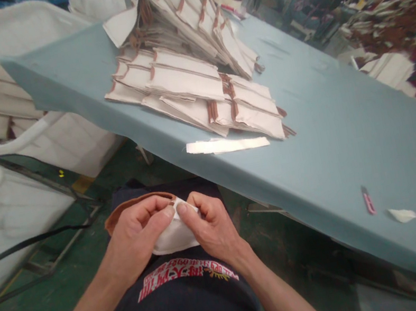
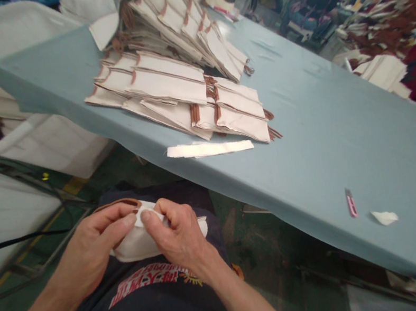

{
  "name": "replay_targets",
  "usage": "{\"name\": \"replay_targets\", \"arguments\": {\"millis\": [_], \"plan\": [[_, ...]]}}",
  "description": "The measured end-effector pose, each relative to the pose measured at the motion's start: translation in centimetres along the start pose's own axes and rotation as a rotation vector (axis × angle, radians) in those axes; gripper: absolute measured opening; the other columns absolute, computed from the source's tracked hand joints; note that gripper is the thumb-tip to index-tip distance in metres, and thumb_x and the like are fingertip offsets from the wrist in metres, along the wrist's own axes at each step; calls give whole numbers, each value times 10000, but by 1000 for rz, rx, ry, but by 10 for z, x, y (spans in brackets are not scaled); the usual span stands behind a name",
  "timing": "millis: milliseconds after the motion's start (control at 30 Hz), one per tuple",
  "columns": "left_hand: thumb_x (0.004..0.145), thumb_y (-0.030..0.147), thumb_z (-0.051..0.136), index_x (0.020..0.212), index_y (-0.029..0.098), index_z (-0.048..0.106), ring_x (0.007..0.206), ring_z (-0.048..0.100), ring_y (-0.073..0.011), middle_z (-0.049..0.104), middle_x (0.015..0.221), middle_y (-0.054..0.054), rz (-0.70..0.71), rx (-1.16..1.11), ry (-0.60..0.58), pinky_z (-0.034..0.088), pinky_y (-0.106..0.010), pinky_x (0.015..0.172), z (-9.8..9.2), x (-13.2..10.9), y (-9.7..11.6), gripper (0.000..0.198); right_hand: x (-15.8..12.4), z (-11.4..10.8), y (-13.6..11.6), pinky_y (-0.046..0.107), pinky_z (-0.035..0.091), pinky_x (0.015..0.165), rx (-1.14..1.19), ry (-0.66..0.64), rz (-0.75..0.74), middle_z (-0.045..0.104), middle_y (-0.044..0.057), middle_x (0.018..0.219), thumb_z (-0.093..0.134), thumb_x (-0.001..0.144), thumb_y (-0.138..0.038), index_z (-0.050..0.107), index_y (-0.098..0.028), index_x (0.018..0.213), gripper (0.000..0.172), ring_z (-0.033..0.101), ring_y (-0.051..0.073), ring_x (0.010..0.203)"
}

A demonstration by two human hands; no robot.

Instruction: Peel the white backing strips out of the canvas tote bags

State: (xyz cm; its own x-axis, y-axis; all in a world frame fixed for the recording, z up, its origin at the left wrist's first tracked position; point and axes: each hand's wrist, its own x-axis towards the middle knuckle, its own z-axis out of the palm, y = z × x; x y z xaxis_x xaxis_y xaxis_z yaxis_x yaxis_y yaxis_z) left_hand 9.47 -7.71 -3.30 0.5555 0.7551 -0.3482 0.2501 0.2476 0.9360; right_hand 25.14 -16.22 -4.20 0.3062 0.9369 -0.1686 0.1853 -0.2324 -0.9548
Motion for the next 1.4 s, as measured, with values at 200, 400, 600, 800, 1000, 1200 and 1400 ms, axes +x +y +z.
{"name": "replay_targets", "arguments": {"millis": [200,400,600,800,1000,1200,1400], "plan": [[770,491,767,771,202,765,598,626,-175,728,707,-15,-34,-8,-2,495,-235,520,2,-1,9,289,-1,0,2,287,289,574,12,-5,7,440,-66,595,589,975,-532,434,-252,667,444,371,120,594],[665,463,712,724,201,708,564,559,-146,668,645,13,-95,-4,82,461,-231,508,10,-3,16,269,-1,0,0,282,295,575,28,-20,13,448,-67,596,609,966,-541,434,-251,670,450,373,117,596],[714,438,643,692,214,677,572,547,-148,628,645,18,19,116,125,458,-241,515,13,-4,19,227,1,3,1,278,319,592,81,10,11,454,-52,617,637,909,-544,449,-249,647,437,380,129,621],[769,396,594,671,222,669,569,528,-147,616,634,18,133,187,118,432,-247,520,17,-4,17,213,2,1,5,273,318,581,150,-7,40,445,-50,625,640,914,-544,474,-248,658,425,381,132,618],[750,436,619,685,216,705,539,534,-156,637,606,13,43,137,59,419,-250,487,16,-3,18,245,2,1,9,264,300,561,177,-24,96,452,-59,620,678,883,-559,478,-243,659,437,363,120,601],[701,450,630,672,208,734,523,532,-157,683,607,-4,-29,121,36,393,-247,468,14,-2,25,265,5,0,10,254,297,540,265,-93,146,450,-69,575,711,868,-613,447,-244,643,507,341,106,566],[695,463,631,666,215,729,526,554,-167,701,605,-7,-28,142,8,407,-247,472,16,2,29,268,6,-3,12,253,288,526,301,-97,161,436,-69,569,712,864,-664,430,-248,636,552,329,103,550]]}}
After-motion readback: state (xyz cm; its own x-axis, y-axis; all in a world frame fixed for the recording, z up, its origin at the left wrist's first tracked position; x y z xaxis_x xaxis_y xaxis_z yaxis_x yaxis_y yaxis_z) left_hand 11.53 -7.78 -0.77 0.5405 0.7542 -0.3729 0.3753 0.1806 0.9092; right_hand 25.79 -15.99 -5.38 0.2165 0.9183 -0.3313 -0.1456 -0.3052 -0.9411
